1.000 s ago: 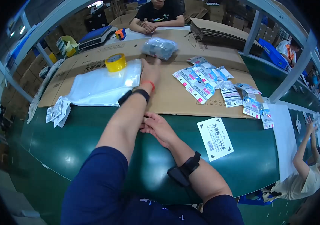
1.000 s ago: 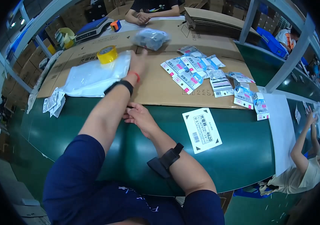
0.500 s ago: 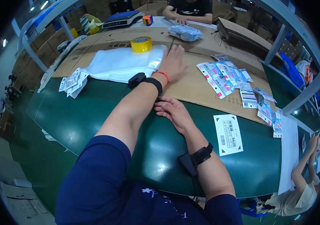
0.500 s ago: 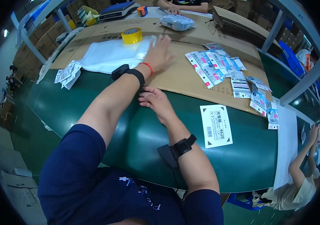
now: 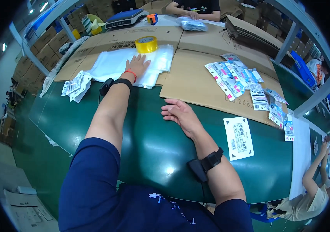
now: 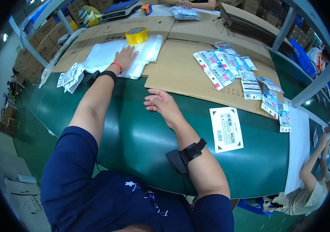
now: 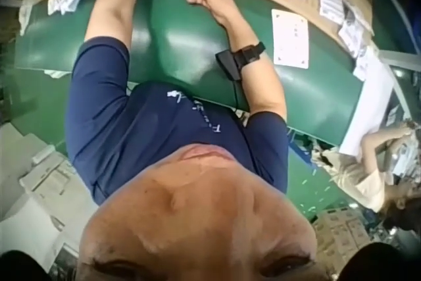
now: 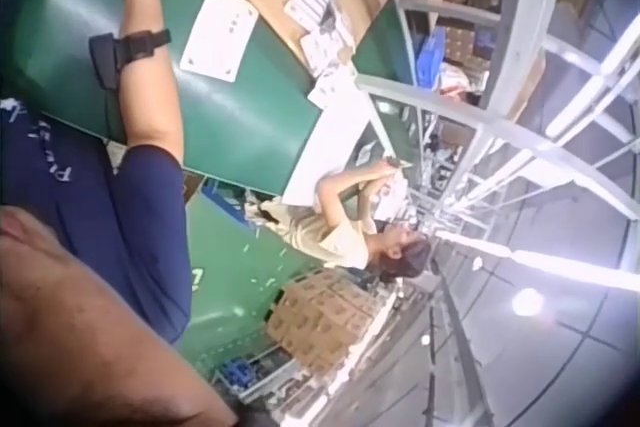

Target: Packaging small labeled packets into larger clear plastic bags.

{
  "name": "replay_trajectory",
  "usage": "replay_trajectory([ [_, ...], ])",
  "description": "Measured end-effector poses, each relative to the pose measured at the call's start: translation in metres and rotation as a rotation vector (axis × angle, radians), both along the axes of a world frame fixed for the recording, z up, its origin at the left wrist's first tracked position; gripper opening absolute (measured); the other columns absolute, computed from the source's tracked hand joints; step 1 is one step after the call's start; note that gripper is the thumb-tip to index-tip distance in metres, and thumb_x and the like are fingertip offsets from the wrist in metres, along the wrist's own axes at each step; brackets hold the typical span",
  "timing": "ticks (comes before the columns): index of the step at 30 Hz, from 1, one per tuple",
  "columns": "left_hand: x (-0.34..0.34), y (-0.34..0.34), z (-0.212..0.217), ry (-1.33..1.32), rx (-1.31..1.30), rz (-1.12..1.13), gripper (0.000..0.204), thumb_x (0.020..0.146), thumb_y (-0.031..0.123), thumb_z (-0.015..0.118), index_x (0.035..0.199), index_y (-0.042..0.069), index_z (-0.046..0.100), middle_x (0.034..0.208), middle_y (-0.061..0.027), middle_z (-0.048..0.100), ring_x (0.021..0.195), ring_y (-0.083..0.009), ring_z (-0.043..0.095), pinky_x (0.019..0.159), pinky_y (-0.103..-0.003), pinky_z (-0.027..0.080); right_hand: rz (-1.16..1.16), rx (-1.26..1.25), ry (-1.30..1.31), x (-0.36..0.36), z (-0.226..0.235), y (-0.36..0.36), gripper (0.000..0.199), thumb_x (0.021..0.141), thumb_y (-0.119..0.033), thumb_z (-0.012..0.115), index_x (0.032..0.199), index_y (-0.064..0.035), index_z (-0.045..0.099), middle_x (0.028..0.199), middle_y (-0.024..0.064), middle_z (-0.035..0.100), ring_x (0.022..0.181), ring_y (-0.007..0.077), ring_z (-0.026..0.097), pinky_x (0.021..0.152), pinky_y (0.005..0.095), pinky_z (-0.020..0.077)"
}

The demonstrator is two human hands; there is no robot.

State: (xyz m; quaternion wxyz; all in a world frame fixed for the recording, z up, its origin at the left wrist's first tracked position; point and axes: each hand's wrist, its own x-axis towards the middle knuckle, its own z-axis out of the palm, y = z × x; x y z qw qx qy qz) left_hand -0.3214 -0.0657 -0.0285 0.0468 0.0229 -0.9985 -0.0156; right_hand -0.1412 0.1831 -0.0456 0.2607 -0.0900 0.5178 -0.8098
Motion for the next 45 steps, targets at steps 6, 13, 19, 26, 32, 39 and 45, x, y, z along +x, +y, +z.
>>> replay_trajectory([
  [6, -0.016, -0.012, 0.005, -0.038, 0.023, -0.016, 0.057, 0.095, 0.05, 0.027, 0.143, 0.019, 0.033, 0.148, -0.0099, 0.032, 0.134, -0.0291, 0.032, 0.108, -0.053, 0.025, -0.003, 0.03, 0.026, 0.0, 0.003, -0.002, 0.035, 0.094, -0.01, 0.05, 0.127, 0.0021, 0.044, 0.108, 0.0114, 0.059, 0.093, 0.0158, 0.061, 0.082, 0.0265, 0.0525],
  [13, -0.018, -0.017, 0.012, 0.065, 0.205, 0.024, 0.045, 0.093, 0.044, 0.039, 0.123, 0.015, 0.057, 0.119, -0.0138, 0.059, 0.108, -0.0324, 0.057, 0.095, -0.041, 0.043, 0.003, 0.027, 0.033, -0.001, 0.003, -0.001, 0.036, 0.094, -0.01, 0.049, 0.127, 0.0022, 0.044, 0.108, 0.0114, 0.059, 0.092, 0.0153, 0.061, 0.082, 0.0264, 0.0524],
  [19, -0.012, -0.017, 0.01, 0.267, 0.458, 0.008, 0.035, 0.088, 0.037, 0.054, 0.093, 0.006, 0.07, 0.094, -0.0168, 0.068, 0.092, -0.0341, 0.063, 0.083, -0.041, 0.049, 0.019, 0.02, 0.036, 0.0, 0.003, -0.002, 0.035, 0.094, -0.008, 0.048, 0.127, 0.0019, 0.044, 0.108, 0.0115, 0.058, 0.091, 0.015, 0.061, 0.081, 0.0264, 0.0523],
  [26, -0.016, -0.001, 0.021, 0.386, 0.423, 0.135, 0.03, 0.085, 0.032, 0.058, 0.093, 0.005, 0.069, 0.093, -0.0186, 0.067, 0.087, -0.0374, 0.062, 0.081, -0.041, 0.049, 0.025, 0.025, 0.032, 0.0, 0.004, -0.002, 0.035, 0.094, -0.008, 0.048, 0.127, 0.0016, 0.044, 0.107, 0.0115, 0.058, 0.09, 0.0151, 0.06, 0.081, 0.0262, 0.0521],
  [32, -0.015, 0.002, 0.021, 0.493, 0.464, 0.126, 0.029, 0.086, 0.029, 0.057, 0.088, 0.003, 0.068, 0.091, -0.0193, 0.066, 0.088, -0.0369, 0.063, 0.079, -0.044, 0.05, 0.03, 0.033, 0.029, -0.001, 0.004, -0.002, 0.035, 0.094, -0.009, 0.048, 0.127, 0.0014, 0.044, 0.107, 0.0116, 0.058, 0.09, 0.0152, 0.06, 0.081, 0.0261, 0.0521],
  [39, -0.026, -0.007, 0.022, 0.448, 0.436, 0.066, 0.025, 0.086, 0.023, 0.055, 0.085, 0.002, 0.067, 0.087, -0.0188, 0.067, 0.088, -0.0347, 0.064, 0.078, -0.042, 0.05, 0.025, 0.026, 0.03, -0.001, 0.004, -0.002, 0.035, 0.094, -0.009, 0.048, 0.127, 0.0015, 0.043, 0.106, 0.0115, 0.059, 0.09, 0.0148, 0.06, 0.081, 0.0259, 0.052],
  [45, -0.028, -0.013, 0.02, 0.502, 0.841, 0.169, 0.026, 0.085, 0.026, 0.058, 0.089, 0.003, 0.068, 0.09, -0.0178, 0.067, 0.087, -0.0326, 0.064, 0.079, -0.039, 0.05, 0.028, 0.031, 0.032, -0.001, 0.006, -0.003, 0.036, 0.094, -0.009, 0.048, 0.128, 0.002, 0.043, 0.107, 0.0118, 0.058, 0.09, 0.0146, 0.061, 0.081, 0.0258, 0.0521],
])
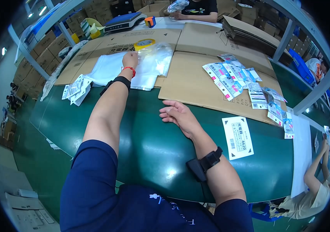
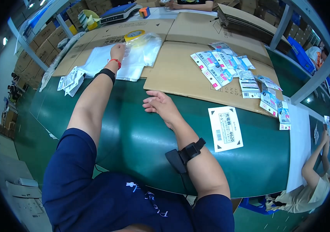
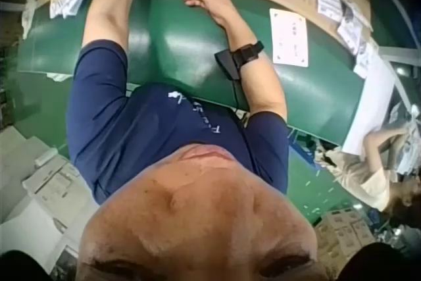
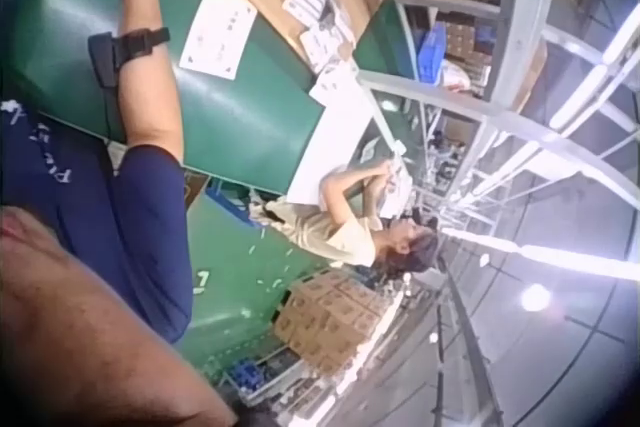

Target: Packaging small labeled packets into larger clear plastic bags.

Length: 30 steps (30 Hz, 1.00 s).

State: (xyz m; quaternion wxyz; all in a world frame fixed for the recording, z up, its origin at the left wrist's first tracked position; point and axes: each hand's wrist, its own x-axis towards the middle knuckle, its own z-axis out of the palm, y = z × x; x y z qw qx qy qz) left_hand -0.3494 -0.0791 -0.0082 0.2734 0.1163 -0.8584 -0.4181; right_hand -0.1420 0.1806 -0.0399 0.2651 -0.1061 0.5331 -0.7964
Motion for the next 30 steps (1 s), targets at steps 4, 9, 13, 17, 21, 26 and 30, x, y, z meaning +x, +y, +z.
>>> replay_trajectory([
  [4, 0.015, 0.002, 0.0, -0.043, 0.045, -0.173, 0.029, 0.085, 0.03, 0.06, 0.092, 0.003, 0.069, 0.091, -0.0171, 0.068, 0.084, -0.0317, 0.064, 0.078, -0.038, 0.05, 0.0, 0.001, 0.001, 0.001, 0.0, 0.0, 0.036, 0.094, -0.01, 0.049, 0.128, 0.0024, 0.042, 0.108, 0.0122, 0.058, 0.09, 0.0147, 0.061, 0.081, 0.0259, 0.0522],
  [9, 0.033, 0.014, 0.013, -0.195, -0.466, -0.284, 0.031, 0.086, 0.03, 0.06, 0.094, 0.002, 0.068, 0.09, -0.0164, 0.068, 0.083, -0.0305, 0.064, 0.077, -0.037, 0.049, -0.013, 0.0, -0.001, 0.001, -0.002, 0.004, 0.036, 0.094, -0.01, 0.049, 0.128, 0.0027, 0.042, 0.108, 0.0129, 0.057, 0.09, 0.0149, 0.061, 0.081, 0.026, 0.0522],
  [13, 0.039, -0.002, 0.011, -0.24, -0.577, -0.337, 0.031, 0.085, 0.031, 0.06, 0.093, 0.002, 0.069, 0.09, -0.0168, 0.068, 0.086, -0.0314, 0.064, 0.079, -0.036, 0.049, -0.003, -0.003, 0.005, 0.001, 0.001, 0.001, 0.036, 0.094, -0.009, 0.048, 0.128, 0.0027, 0.042, 0.108, 0.0132, 0.057, 0.091, 0.0151, 0.06, 0.082, 0.0261, 0.0522],
  [17, 0.047, -0.008, 0.015, -0.276, -0.595, -0.401, 0.031, 0.085, 0.031, 0.06, 0.092, 0.003, 0.069, 0.09, -0.0173, 0.068, 0.086, -0.0312, 0.064, 0.08, -0.037, 0.049, -0.01, -0.006, 0.001, 0.0, 0.0, 0.002, 0.036, 0.094, -0.01, 0.048, 0.128, 0.0027, 0.042, 0.108, 0.0133, 0.057, 0.091, 0.0153, 0.06, 0.082, 0.0262, 0.0522],
  [21, 0.064, -0.011, 0.007, -0.125, -0.436, -0.401, 0.029, 0.085, 0.029, 0.06, 0.092, 0.002, 0.069, 0.09, -0.0174, 0.067, 0.084, -0.0293, 0.064, 0.079, -0.037, 0.049, -0.007, -0.025, -0.002, 0.0, -0.001, 0.001, 0.038, 0.095, -0.01, 0.048, 0.129, 0.0029, 0.041, 0.109, 0.0135, 0.057, 0.092, 0.0158, 0.06, 0.082, 0.027, 0.0523],
  [26, 0.107, 0.016, 0.001, -0.032, -0.245, -0.488, 0.026, 0.085, 0.024, 0.061, 0.091, 0.0, 0.067, 0.094, -0.0165, 0.067, 0.082, -0.0281, 0.064, 0.077, -0.036, 0.049, -0.285, -0.137, -0.083, 0.006, 0.001, -0.003, 0.044, 0.095, -0.014, 0.049, 0.133, 0.0036, 0.036, 0.109, 0.0133, 0.056, 0.094, 0.0164, 0.059, 0.082, 0.0283, 0.0524],
  [30, 0.153, 0.037, -0.008, -0.003, -0.287, -0.534, 0.022, 0.086, 0.022, 0.062, 0.087, 0.0, 0.065, 0.104, -0.0137, 0.067, 0.082, -0.0226, 0.064, 0.068, -0.029, 0.05, -0.444, -0.075, -0.089, 0.005, 0.006, -0.003, 0.05, 0.094, -0.015, 0.052, 0.136, 0.0025, 0.033, 0.112, 0.013, 0.053, 0.093, 0.0167, 0.057, 0.081, 0.0263, 0.0495],
])
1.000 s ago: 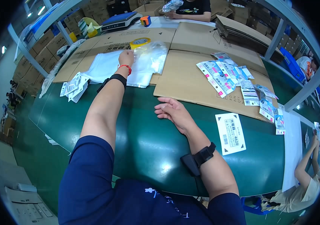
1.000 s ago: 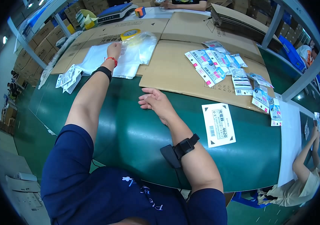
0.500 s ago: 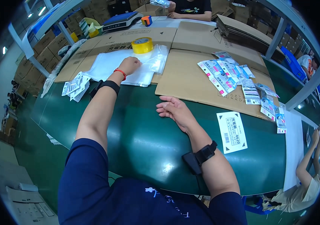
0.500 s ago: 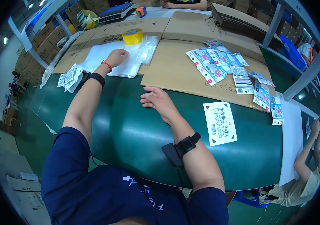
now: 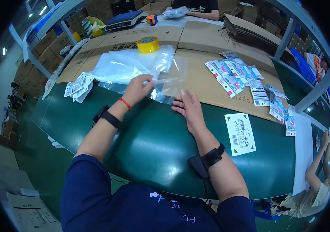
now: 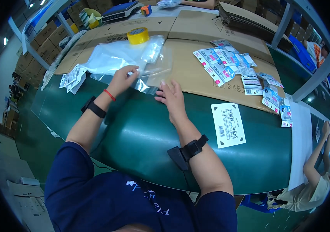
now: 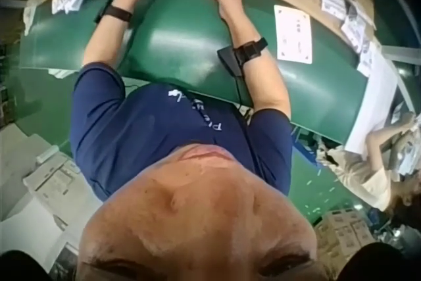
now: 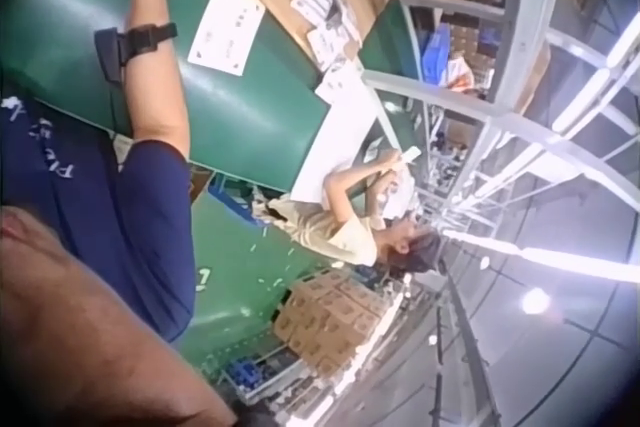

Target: Packaging small labeled packets into larger clear plastic bags.

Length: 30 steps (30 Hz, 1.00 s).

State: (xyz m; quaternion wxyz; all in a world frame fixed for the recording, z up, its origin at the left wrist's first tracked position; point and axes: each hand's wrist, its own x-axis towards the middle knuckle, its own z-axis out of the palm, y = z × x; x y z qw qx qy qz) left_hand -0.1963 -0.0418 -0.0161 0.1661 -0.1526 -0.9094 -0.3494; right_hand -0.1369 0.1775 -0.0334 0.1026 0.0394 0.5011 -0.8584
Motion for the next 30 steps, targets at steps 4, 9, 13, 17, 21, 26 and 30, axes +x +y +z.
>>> replay_trajectory([
  [4, 0.034, 0.019, -0.004, 0.059, -0.059, -0.101, 0.023, 0.086, 0.023, 0.062, 0.082, 0.0, 0.061, 0.105, -0.0141, 0.066, 0.076, -0.0216, 0.062, 0.065, -0.029, 0.049, -0.353, 0.39, 0.42, -0.004, -0.011, 0.007, 0.052, 0.091, -0.014, 0.056, 0.136, 0.0001, 0.034, 0.117, 0.0124, 0.05, 0.096, 0.0165, 0.055, 0.08, 0.0239, 0.0452],
  [9, 0.058, 0.03, -0.003, 0.146, -0.126, -0.194, 0.025, 0.084, 0.025, 0.064, 0.085, 0.0, 0.063, 0.092, -0.0148, 0.066, 0.074, -0.0273, 0.063, 0.067, -0.035, 0.05, -0.466, 0.479, 0.629, -0.001, 0.001, 0.016, 0.053, 0.09, -0.012, 0.057, 0.136, -0.0016, 0.035, 0.12, 0.011, 0.048, 0.103, 0.0145, 0.051, 0.081, 0.0229, 0.0421],
  [13, 0.073, 0.032, 0.011, -0.218, -0.038, -0.129, 0.028, 0.083, 0.029, 0.065, 0.082, 0.001, 0.063, 0.088, -0.0138, 0.065, 0.073, -0.0278, 0.062, 0.065, -0.035, 0.049, -0.437, 0.904, 0.861, 0.001, -0.004, 0.008, 0.051, 0.089, -0.011, 0.058, 0.135, -0.0019, 0.038, 0.122, 0.0114, 0.047, 0.11, 0.0122, 0.046, 0.083, 0.0223, 0.0418],
  [17, 0.07, 0.02, 0.005, -0.137, -0.04, -0.026, 0.029, 0.082, 0.031, 0.066, 0.08, 0.002, 0.062, 0.081, -0.0125, 0.063, 0.07, -0.0285, 0.06, 0.062, -0.037, 0.048, -0.532, 1.155, 0.962, -0.004, -0.01, 0.01, 0.049, 0.091, -0.015, 0.057, 0.135, -0.0028, 0.039, 0.121, 0.0118, 0.05, 0.103, 0.0113, 0.051, 0.08, 0.0223, 0.0433],
  [21, 0.067, 0.007, -0.008, 0.028, -0.201, 0.041, 0.029, 0.081, 0.031, 0.067, 0.084, 0.003, 0.062, 0.077, -0.0113, 0.059, 0.07, -0.0284, 0.058, 0.062, -0.038, 0.047, -0.154, 0.544, 0.481, 0.0, -0.006, 0.008, 0.048, 0.094, -0.02, 0.055, 0.136, -0.0037, 0.038, 0.109, 0.0099, 0.058, 0.083, 0.0109, 0.058, 0.073, 0.0214, 0.0449],
  [26, 0.067, 0.009, -0.015, 0.104, -0.311, 0.019, 0.03, 0.079, 0.03, 0.069, 0.092, 0.005, 0.061, 0.086, -0.011, 0.058, 0.082, -0.0288, 0.057, 0.068, -0.037, 0.047, -0.093, 0.532, 0.456, 0.009, 0.007, 0.009, 0.041, 0.095, -0.026, 0.054, 0.128, -0.0023, 0.049, 0.079, 0.0029, 0.06, 0.061, 0.007, 0.054, 0.061, 0.0202, 0.0421],
  [30, 0.065, 0.016, -0.017, 0.231, -0.338, -0.024, 0.035, 0.081, 0.033, 0.067, 0.101, 0.005, 0.059, 0.098, -0.0126, 0.058, 0.089, -0.0294, 0.056, 0.074, -0.036, 0.047, -0.128, 0.616, 0.466, 0.006, 0.004, 0.012, 0.034, 0.094, -0.027, 0.056, 0.117, -0.0014, 0.058, 0.067, -0.0002, 0.057, 0.057, 0.0049, 0.051, 0.056, 0.0194, 0.0388],
])
